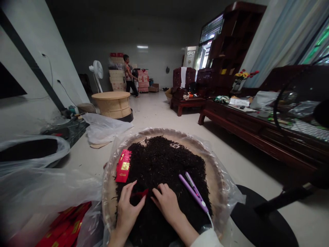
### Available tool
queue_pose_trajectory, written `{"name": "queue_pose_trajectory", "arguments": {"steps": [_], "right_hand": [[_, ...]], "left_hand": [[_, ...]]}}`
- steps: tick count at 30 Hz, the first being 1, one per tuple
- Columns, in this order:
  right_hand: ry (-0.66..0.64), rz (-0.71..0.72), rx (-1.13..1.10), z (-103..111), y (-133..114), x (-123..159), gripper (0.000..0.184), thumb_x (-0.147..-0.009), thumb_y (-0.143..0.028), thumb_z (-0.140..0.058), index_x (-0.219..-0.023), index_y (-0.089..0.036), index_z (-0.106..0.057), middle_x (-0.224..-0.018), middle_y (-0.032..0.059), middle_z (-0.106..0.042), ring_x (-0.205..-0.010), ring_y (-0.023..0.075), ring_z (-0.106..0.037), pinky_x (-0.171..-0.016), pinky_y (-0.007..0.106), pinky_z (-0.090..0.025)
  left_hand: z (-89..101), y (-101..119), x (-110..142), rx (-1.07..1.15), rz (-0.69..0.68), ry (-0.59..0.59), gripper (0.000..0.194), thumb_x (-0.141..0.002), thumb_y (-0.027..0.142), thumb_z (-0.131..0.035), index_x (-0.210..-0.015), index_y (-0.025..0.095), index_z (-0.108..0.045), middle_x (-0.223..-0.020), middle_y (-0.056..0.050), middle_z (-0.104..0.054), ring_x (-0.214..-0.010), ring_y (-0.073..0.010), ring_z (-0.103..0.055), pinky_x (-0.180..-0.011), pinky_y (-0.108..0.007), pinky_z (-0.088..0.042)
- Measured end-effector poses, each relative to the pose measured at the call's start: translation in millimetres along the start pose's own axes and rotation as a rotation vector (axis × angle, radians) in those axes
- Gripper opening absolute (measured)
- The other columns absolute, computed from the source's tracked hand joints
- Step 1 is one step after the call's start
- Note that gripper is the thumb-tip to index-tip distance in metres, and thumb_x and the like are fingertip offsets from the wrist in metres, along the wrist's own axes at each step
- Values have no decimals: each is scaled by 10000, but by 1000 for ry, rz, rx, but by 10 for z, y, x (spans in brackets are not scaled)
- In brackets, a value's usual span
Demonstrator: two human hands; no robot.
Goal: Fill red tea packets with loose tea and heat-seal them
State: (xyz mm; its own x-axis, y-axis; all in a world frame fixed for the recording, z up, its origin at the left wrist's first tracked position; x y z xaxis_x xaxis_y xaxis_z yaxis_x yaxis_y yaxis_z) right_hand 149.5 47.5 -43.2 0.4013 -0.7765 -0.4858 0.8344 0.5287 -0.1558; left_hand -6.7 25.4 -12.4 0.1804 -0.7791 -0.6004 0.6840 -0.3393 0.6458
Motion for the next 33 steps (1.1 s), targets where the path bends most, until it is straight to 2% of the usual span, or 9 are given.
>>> {"name": "queue_pose_trajectory", "arguments": {"steps": [3, 6, 8, 11, 16, 22, 27, 30, 33], "right_hand": [[2, -76, -187, 123, 126, -88, 141, -906, -275, -532, -943, -216, -654, -837, 52, -610, -702, 179, -612, -578, 261, -503], [73, -183, -449, 422, 252, -274, 183, -909, -339, -540, -945, -204, -657, -851, 46, -611, -740, 173, -631, -668, 273, -527], [88, -186, -554, 631, 218, -436, 174, -866, -345, -610, -929, -194, -670, -837, 41, -617, -760, 181, -632, -694, 279, -525], [-10, -142, -640, 775, 14, -660, 197, -793, -280, -704, -974, -204, -688, -852, 30, -631, -772, 176, -636, -703, 269, -523], [-115, -123, -640, 695, -214, -791, 262, -726, -119, -726, -975, -196, -703, -873, 40, -665, -799, 179, -652, -723, 275, -523], [45, -247, -708, 706, 131, -697, 71, -785, -210, -649, -807, -216, -715, -808, 27, -710, -774, 191, -667, -734, 303, -528], [71, -328, -701, 674, 407, -584, 140, -816, -308, -600, -818, -231, -718, -823, 37, -717, -761, 209, -669, -727, 337, -540], [54, -303, -673, 682, 419, -539, 160, -837, -319, -584, -860, -238, -720, -881, 53, -720, -841, 226, -664, -789, 369, -531], [56, -242, -646, 755, 294, -483, 204, -833, -355, -617, -972, -238, -711, -1052, 90, -688, -1015, 259, -615, -910, 431, -485]], "left_hand": [[-12, 12, -2, 4, -6, -9, 399, -774, 257, -634, -1163, 188, -581, -1029, -92, -622, -963, -248, -639, -835, -406, -561], [-39, 18, -17, -7, -10, -23, 433, -748, 235, -647, -1174, 192, -577, -1031, -87, -610, -958, -247, -636, -831, -407, -562], [-73, 24, -30, -15, -12, -43, 459, -737, 212, -647, -1189, 189, -569, -1039, -88, -602, -961, -246, -631, -831, -404, -561], [-125, 39, -43, -20, -20, -63, 473, -746, 216, -641, -1210, 183, -556, -1034, -91, -595, -957, -246, -628, -824, -402, -561], [-165, 26, -41, -12, -4, -69, 468, -746, 219, -635, -1205, 184, -556, -1008, -89, -593, -921, -246, -632, -793, -399, -567], [-147, -2, -35, -2, 19, -60, 505, -716, 180, -630, -1214, 207, -552, -1029, -75, -593, -939, -238, -629, -812, -390, -564], [-108, 47, -36, -20, -8, -32, 479, -740, 210, -640, -1209, 197, -546, -1021, -80, -593, -920, -237, -635, -786, -387, -574], [-37, 117, -13, -35, -78, 40, 467, -761, 217, -635, -1215, 196, -530, -1021, -90, -589, -918, -239, -637, -783, -387, -576], [13, 165, 36, -58, -148, 112, 474, -776, 231, -634, -1231, 185, -509, -1012, -97, -579, -911, -236, -635, -787, -383, -573]]}}
Point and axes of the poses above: each hand's wrist, its own x-axis away from the middle knuckle, its own z-axis out of the back of the hand, y = z × x, the point moved 8 cm from there along -x, towards the middle knuckle
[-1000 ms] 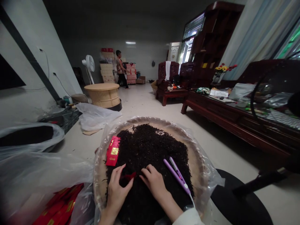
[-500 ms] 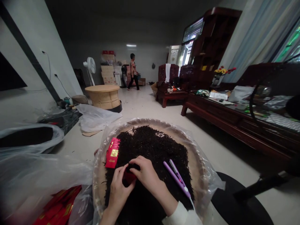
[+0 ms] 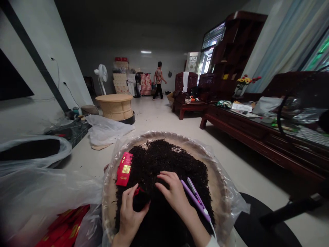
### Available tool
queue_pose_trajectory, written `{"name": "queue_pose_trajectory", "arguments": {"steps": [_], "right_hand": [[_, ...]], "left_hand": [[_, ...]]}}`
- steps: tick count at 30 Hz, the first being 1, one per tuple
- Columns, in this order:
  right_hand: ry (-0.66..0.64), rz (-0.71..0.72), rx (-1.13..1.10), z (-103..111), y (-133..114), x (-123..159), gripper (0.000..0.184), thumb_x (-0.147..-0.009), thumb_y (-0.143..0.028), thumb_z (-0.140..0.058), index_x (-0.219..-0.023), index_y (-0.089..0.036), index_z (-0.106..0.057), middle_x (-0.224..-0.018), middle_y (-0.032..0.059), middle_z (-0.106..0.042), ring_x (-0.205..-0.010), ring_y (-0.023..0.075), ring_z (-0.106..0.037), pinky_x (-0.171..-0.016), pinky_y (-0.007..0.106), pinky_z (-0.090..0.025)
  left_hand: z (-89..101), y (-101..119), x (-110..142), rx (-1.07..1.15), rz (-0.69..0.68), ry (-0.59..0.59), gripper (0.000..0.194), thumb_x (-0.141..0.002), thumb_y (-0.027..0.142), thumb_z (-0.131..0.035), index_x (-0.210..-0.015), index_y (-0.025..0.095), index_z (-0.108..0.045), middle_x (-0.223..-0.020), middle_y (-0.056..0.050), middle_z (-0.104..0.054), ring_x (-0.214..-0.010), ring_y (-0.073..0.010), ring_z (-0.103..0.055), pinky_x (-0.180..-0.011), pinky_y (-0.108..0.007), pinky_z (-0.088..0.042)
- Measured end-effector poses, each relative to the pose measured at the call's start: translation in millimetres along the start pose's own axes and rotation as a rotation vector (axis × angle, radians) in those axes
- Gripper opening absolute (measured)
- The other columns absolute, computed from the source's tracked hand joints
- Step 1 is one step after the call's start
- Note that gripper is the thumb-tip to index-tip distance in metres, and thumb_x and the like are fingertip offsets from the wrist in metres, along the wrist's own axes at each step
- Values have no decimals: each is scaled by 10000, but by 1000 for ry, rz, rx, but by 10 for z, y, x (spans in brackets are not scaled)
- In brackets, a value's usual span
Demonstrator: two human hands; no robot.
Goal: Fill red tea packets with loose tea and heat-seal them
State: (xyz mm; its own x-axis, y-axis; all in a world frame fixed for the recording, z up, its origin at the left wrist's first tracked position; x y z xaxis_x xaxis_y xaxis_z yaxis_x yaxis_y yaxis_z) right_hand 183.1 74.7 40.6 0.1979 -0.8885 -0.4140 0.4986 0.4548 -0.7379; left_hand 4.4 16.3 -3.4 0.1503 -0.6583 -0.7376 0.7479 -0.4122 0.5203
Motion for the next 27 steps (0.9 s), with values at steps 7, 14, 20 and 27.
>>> {"name": "queue_pose_trajectory", "arguments": {"steps": [7, 14, 20, 27], "right_hand": [[-110, 104, -40, -308, -208, 194, 243, -819, -366, -650, -1005, -219, -699, -928, 87, -697, -866, 230, -633, -770, 361, -536], [-98, -271, -429, -236, 281, 35, 270, -757, -420, -668, -893, -199, -741, -899, 59, -757, -815, 243, -693, -746, 368, -557], [-97, -347, -470, -224, 342, 36, 314, -734, -442, -672, -906, -183, -715, -841, 50, -745, -751, 222, -682, -674, 333, -551], [45, -325, -492, -249, 333, 98, 454, -674, -306, -708, -1089, -203, -555, -788, 0, -663, -660, 163, -620, -600, 281, -507]], "left_hand": [[-121, -83, 20, 94, 140, -85, 574, -697, 287, -709, -1232, 167, -541, -1044, -121, -593, -954, -272, -624, -817, -433, -553], [-434, -232, 80, 636, 677, -621, 392, -642, 237, -708, -1022, 143, -691, -967, -87, -738, -890, -265, -676, -843, -398, -519], [-528, -147, 240, 874, 874, -680, 367, -592, 313, -784, -893, 111, -727, -828, -63, -765, -768, -245, -686, -735, -338, -519], [-579, -120, 324, 935, 959, -568, 466, -607, 402, -788, -960, 112, -692, -828, -75, -748, -697, -215, -681, -695, -340, -539]]}}
Point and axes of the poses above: each hand's wrist, its own x-axis away from the middle knuckle, its own z-axis out of the back of the hand, y = z × x, the point moved 8 cm from there along -x, towards the middle knuckle
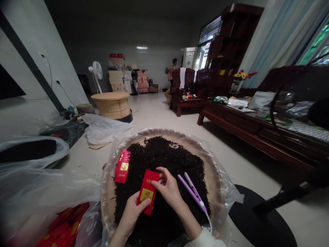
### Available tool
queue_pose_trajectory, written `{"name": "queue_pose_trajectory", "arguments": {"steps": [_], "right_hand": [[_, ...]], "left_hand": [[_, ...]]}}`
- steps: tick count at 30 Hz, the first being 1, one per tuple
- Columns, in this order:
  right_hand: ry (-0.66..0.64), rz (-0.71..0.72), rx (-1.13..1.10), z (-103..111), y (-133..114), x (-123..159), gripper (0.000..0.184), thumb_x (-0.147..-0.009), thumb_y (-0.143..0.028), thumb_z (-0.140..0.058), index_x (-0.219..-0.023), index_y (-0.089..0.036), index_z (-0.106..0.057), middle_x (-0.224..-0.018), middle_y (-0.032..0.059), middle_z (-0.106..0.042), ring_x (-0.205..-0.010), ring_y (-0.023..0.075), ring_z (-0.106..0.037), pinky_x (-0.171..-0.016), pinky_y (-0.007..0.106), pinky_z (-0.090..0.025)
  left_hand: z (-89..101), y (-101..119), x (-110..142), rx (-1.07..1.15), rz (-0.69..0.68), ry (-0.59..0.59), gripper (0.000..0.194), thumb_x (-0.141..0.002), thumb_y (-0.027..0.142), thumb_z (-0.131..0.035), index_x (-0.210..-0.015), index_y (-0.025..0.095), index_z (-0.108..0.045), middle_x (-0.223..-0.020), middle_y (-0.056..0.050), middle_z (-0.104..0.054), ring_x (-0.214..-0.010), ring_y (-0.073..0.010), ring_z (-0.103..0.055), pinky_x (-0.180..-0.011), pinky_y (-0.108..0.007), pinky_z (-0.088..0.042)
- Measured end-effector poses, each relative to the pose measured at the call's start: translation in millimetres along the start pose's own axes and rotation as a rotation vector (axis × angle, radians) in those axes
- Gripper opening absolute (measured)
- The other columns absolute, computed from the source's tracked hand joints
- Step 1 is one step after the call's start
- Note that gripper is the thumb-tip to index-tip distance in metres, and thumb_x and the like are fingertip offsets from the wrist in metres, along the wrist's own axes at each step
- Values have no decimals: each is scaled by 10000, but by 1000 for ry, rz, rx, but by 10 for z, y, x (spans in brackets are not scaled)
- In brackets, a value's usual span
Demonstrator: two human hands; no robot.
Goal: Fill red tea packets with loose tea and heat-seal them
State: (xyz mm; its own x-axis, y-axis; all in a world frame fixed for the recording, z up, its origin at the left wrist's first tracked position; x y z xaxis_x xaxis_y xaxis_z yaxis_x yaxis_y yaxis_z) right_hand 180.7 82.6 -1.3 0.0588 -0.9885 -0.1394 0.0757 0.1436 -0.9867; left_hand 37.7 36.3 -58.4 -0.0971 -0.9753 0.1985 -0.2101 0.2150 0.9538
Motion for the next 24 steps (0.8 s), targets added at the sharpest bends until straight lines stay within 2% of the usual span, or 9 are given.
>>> {"name": "queue_pose_trajectory", "arguments": {"steps": [5, 8, 11, 14, 18, 21, 24], "right_hand": [[-95, -28, -8, -111, 22, 35, 391, -654, -231, -688, -1015, -210, -540, -708, -25, -657, -643, 160, -609, -618, 282, -483], [-47, -11, 13, -115, 23, 48, 384, -618, -235, -719, -944, -221, -516, -692, -38, -646, -592, 145, -578, -540, 244, -437], [46, 0, 29, -84, 37, 75, 284, -613, -287, -743, -780, -211, -527, -660, -40, -612, -577, 135, -555, -519, 230, -415], [29, -29, 14, -118, 79, 117, 249, -634, -358, -749, -665, -189, -568, -620, -22, -611, -578, 143, -550, -557, 249, -433], [62, -57, -76, -88, 114, 156, 322, -628, -463, -762, -622, -176, -616, -635, 14, -646, -615, 175, -581, -606, 282, -463], [87, -44, -104, -45, 111, 151, 352, -613, -481, -773, -570, -176, -602, -606, 8, -622, -613, 172, -570, -613, 283, -457], [41, -112, -160, -59, 163, 140, 360, -579, -474, -794, -599, -176, -593, -598, -9, -603, -584, 154, -549, -574, 265, -437]], "left_hand": [[37, 227, -84, 68, -72, 20, 576, -595, 506, -774, -1022, 138, -654, -905, -102, -748, -799, -234, -695, -737, -338, -540], [87, 307, -129, 97, -68, 94, 596, -578, 565, -761, -969, 128, -660, -812, -96, -755, -695, -224, -694, -664, -321, -542], [100, 303, -120, 144, -78, 163, 563, -576, 565, -766, -914, 127, -664, -742, -78, -750, -633, -208, -684, -617, -294, -535], [84, 284, -78, 145, -118, 201, 556, -588, 578, -755, -909, 132, -669, -718, -61, -744, -605, -187, -668, -597, -269, -523], [52, 298, -35, 60, -158, 212, 537, -567, 607, -748, -804, 129, -681, -608, -27, -706, -567, -167, -634, -567, -240, -494], [46, 308, -27, 14, -165, 220, 508, -567, 613, -741, -718, 133, -666, -543, -7, -666, -534, -153, -601, -528, -224, -463], [53, 289, -31, -3, -158, 216, 502, -562, 612, -744, -690, 136, -648, -538, -4, -656, -529, -148, -589, -522, -220, -454]]}}
Point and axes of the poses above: each hand's wrist, its own x-axis away from the middle knuckle, its own z-axis out of the back of the hand, y = z × x, the point moved 8 cm from there along -x, towards the middle knuckle
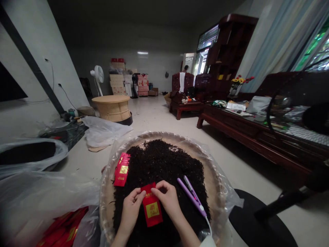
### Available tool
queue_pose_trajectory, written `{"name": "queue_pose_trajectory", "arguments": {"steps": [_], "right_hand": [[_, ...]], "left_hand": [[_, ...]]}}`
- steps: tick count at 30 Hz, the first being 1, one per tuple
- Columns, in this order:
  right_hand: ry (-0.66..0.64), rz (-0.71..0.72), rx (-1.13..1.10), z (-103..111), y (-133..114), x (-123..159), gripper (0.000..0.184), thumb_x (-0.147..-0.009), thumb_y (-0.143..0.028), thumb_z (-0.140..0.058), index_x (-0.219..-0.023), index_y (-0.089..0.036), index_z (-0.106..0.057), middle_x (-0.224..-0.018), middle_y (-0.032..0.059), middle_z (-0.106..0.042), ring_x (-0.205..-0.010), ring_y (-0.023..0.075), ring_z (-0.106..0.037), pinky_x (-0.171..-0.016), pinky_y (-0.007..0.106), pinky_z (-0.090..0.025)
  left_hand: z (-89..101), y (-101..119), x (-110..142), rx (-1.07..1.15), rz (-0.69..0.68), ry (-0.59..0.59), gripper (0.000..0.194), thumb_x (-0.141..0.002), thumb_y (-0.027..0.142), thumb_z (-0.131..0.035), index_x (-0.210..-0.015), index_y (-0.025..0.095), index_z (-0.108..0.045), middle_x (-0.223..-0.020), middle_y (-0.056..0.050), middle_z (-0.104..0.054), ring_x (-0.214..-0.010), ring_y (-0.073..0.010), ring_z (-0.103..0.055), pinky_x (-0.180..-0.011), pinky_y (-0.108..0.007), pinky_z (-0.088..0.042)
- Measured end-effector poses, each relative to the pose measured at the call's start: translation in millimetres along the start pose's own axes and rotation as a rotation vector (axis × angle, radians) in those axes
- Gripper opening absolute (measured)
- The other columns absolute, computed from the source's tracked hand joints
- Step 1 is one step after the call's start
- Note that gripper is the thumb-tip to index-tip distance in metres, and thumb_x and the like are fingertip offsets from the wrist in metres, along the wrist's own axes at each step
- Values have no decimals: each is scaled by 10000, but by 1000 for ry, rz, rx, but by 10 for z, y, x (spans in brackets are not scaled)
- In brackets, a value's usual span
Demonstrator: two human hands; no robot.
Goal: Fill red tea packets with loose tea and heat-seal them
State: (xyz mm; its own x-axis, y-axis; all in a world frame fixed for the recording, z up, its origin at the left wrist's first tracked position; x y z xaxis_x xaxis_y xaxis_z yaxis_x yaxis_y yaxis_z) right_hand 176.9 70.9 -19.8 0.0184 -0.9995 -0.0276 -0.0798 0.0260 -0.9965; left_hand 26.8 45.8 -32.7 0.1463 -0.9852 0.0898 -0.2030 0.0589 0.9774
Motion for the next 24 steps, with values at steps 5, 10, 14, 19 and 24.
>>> {"name": "queue_pose_trajectory", "arguments": {"steps": [5, 10, 14, 19, 24], "right_hand": [[-26, -80, -58, -11, 49, 12, 372, -552, -457, -812, -646, -180, -584, -597, -26, -580, -547, 127, -504, -503, 229, -387], [59, -45, -125, 67, 66, 13, 395, -531, -446, -831, -745, -190, -620, -603, -43, -569, -564, 126, -529, -553, 238, -429], [-43, -119, -17, 30, 163, 21, 348, -549, -458, -813, -675, -168, -668, -593, -12, -630, -550, 145, -565, -551, 258, -449], [18, -14, 128, 43, 121, 89, 219, -618, -386, -762, -612, -178, -693, -603, 11, -677, -590, 172, -603, -574, 265, -468], [43, 90, 314, 103, 111, 120, 165, -719, -348, -677, -661, -198, -715, -671, 32, -697, -657, 198, -635, -622, 287, -497]], "left_hand": [[-27, -5, 4, -44, 2, -77, 500, -576, 617, -734, -679, 136, -647, -553, -10, -658, -533, -148, -584, -519, -219, -447], [-67, 12, 5, -75, 8, -156, 487, -618, 612, -711, -704, 133, -674, -595, -27, -684, -570, -164, -610, -545, -230, -460], [-64, -31, -6, -47, 58, -190, 465, -619, 571, -735, -760, 130, -694, -635, -37, -704, -602, -174, -630, -584, -244, -471], [-149, -246, 30, 59, 206, -300, 453, -544, 431, -832, -859, 127, -712, -749, -49, -728, -694, -189, -648, -653, -261, -486], [-204, -505, 68, 150, 309, -243, 508, -417, 348, -891, -831, 112, -715, -701, -55, -715, -636, -192, -639, -634, -282, -487]]}}
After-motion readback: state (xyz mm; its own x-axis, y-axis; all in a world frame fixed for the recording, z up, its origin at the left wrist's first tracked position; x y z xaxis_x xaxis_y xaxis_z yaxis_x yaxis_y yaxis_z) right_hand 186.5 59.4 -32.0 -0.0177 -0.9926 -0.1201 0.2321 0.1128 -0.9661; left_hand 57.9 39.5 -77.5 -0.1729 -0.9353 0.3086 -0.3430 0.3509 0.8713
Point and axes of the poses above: each hand's wrist, its own x-axis away from the middle knuckle, its own z-axis out of the back of the hand, y = z × x, the point moved 8 cm from there along -x, towards the middle knuckle
